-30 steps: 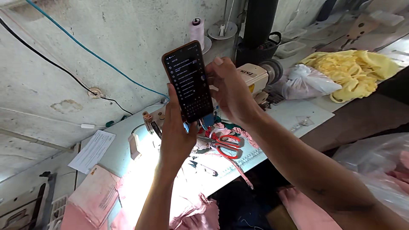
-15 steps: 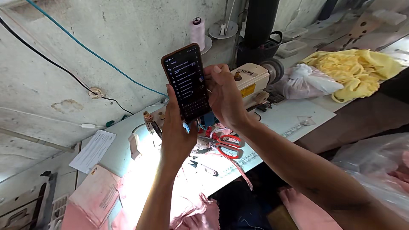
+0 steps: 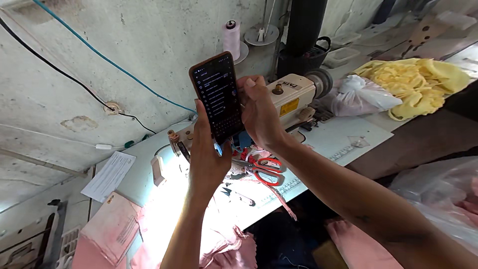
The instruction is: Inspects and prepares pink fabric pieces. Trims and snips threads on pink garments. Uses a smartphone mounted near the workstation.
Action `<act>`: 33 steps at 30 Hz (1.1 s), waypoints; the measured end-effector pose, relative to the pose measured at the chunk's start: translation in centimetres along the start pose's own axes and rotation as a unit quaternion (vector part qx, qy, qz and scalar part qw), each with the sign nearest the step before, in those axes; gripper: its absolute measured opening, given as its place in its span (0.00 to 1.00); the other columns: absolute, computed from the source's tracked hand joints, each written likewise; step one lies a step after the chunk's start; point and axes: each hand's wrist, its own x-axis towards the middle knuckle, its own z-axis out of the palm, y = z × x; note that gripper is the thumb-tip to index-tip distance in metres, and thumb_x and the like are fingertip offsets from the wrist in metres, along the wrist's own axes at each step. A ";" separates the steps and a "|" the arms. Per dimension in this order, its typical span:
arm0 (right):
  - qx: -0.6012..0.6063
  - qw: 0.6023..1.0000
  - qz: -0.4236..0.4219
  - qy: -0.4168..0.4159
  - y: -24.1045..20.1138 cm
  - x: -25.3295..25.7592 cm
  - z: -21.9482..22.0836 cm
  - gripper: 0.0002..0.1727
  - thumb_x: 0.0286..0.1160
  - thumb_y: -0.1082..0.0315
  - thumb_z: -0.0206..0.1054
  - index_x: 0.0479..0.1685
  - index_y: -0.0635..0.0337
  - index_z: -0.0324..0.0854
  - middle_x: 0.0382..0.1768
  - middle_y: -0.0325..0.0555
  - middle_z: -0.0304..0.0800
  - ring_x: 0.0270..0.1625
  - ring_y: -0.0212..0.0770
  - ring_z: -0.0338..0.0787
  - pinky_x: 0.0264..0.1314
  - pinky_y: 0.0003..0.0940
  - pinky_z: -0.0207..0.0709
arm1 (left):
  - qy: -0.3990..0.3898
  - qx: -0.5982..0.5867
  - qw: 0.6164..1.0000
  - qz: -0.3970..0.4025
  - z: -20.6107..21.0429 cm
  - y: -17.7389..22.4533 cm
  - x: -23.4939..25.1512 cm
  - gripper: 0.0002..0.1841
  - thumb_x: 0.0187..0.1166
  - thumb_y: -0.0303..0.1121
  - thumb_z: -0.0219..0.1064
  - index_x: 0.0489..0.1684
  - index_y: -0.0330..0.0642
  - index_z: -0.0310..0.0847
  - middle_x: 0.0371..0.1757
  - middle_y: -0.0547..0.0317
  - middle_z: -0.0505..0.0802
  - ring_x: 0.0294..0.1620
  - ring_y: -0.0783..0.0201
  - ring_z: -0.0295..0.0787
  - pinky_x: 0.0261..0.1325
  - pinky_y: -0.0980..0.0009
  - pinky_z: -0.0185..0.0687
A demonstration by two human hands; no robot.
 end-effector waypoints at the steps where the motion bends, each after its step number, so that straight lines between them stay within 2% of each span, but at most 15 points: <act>1: 0.003 1.000 0.001 -0.002 0.0 0.0 0.0 0.18 0.90 0.52 0.45 0.62 0.56 0.65 0.50 0.43 0.81 0.56 0.36 0.86 0.62 0.39 0.84 | 0.002 0.000 1.000 0.001 0.0 0.0 0.0 0.64 0.64 0.23 0.77 0.99 0.60 0.27 0.91 0.51 0.62 0.75 0.61 0.81 0.67 0.60 0.88; 6: -0.001 1.000 0.005 0.013 -0.2 -0.1 0.2 0.15 0.89 0.56 0.52 0.61 0.56 0.64 0.47 0.42 0.80 0.51 0.34 0.87 0.57 0.37 0.86 | -0.002 0.012 1.000 0.005 0.1 0.0 -0.2 0.62 0.65 0.24 0.76 0.99 0.56 0.27 0.92 0.52 0.61 0.78 0.63 0.79 0.72 0.61 0.84; 10: -0.014 1.000 0.004 0.019 -0.7 -0.2 0.4 0.14 0.87 0.59 0.56 0.60 0.58 0.64 0.46 0.42 0.80 0.47 0.34 0.88 0.53 0.35 0.88 | -0.004 0.009 1.000 0.003 0.1 0.0 -0.2 0.62 0.66 0.24 0.77 0.99 0.56 0.27 0.92 0.51 0.61 0.77 0.62 0.80 0.70 0.61 0.86; 15: -0.013 1.000 0.012 0.003 -0.7 -0.3 0.0 0.14 0.88 0.60 0.51 0.62 0.57 0.64 0.48 0.43 0.79 0.51 0.36 0.88 0.55 0.38 0.88 | -0.009 0.003 1.000 0.009 0.0 0.0 -0.3 0.61 0.67 0.24 0.75 0.99 0.55 0.27 0.92 0.50 0.61 0.76 0.62 0.81 0.70 0.62 0.86; 19: -0.011 1.000 0.020 -0.005 -0.1 -0.3 -0.6 0.18 0.89 0.53 0.48 0.63 0.56 0.64 0.53 0.44 0.81 0.56 0.37 0.87 0.59 0.39 0.86 | -0.016 0.023 1.000 0.000 0.0 0.1 -0.3 0.59 0.70 0.28 0.75 0.99 0.55 0.28 0.90 0.49 0.65 0.76 0.62 0.80 0.71 0.60 0.84; 21: -0.022 1.000 0.020 -0.005 0.1 -0.4 -0.8 0.18 0.88 0.53 0.48 0.63 0.56 0.64 0.52 0.43 0.80 0.56 0.36 0.87 0.59 0.39 0.86 | -0.015 0.027 1.000 -0.001 0.1 0.1 -0.4 0.58 0.71 0.29 0.74 0.99 0.54 0.29 0.89 0.47 0.67 0.77 0.61 0.79 0.73 0.61 0.83; 25: -0.118 0.993 -0.016 -0.019 -0.3 -1.2 -1.3 0.17 0.89 0.58 0.48 0.63 0.61 0.66 0.50 0.41 0.80 0.55 0.30 0.86 0.60 0.30 0.84 | -0.016 0.034 0.999 -0.002 0.1 0.4 -0.8 0.54 0.74 0.29 0.71 0.99 0.52 0.32 0.88 0.47 0.67 0.78 0.61 0.78 0.73 0.62 0.83; 29: -0.233 0.971 -0.035 -0.026 -0.8 -2.2 -2.4 0.20 0.91 0.54 0.46 0.62 0.61 0.71 0.52 0.41 0.82 0.56 0.29 0.85 0.60 0.29 0.81 | -0.033 0.049 0.998 0.001 -0.4 0.7 -1.3 0.47 0.75 0.27 0.64 0.98 0.49 0.41 0.89 0.47 0.65 0.78 0.60 0.78 0.73 0.63 0.83; 33: -0.325 0.944 0.007 -0.047 -0.7 -3.8 -3.4 0.26 0.89 0.45 0.47 0.69 0.55 0.73 0.58 0.44 0.82 0.62 0.38 0.81 0.61 0.40 0.77 | -0.035 0.088 0.995 -0.010 -1.1 0.8 -2.0 0.38 0.75 0.24 0.60 0.93 0.42 0.57 0.85 0.44 0.71 0.75 0.59 0.80 0.68 0.63 0.85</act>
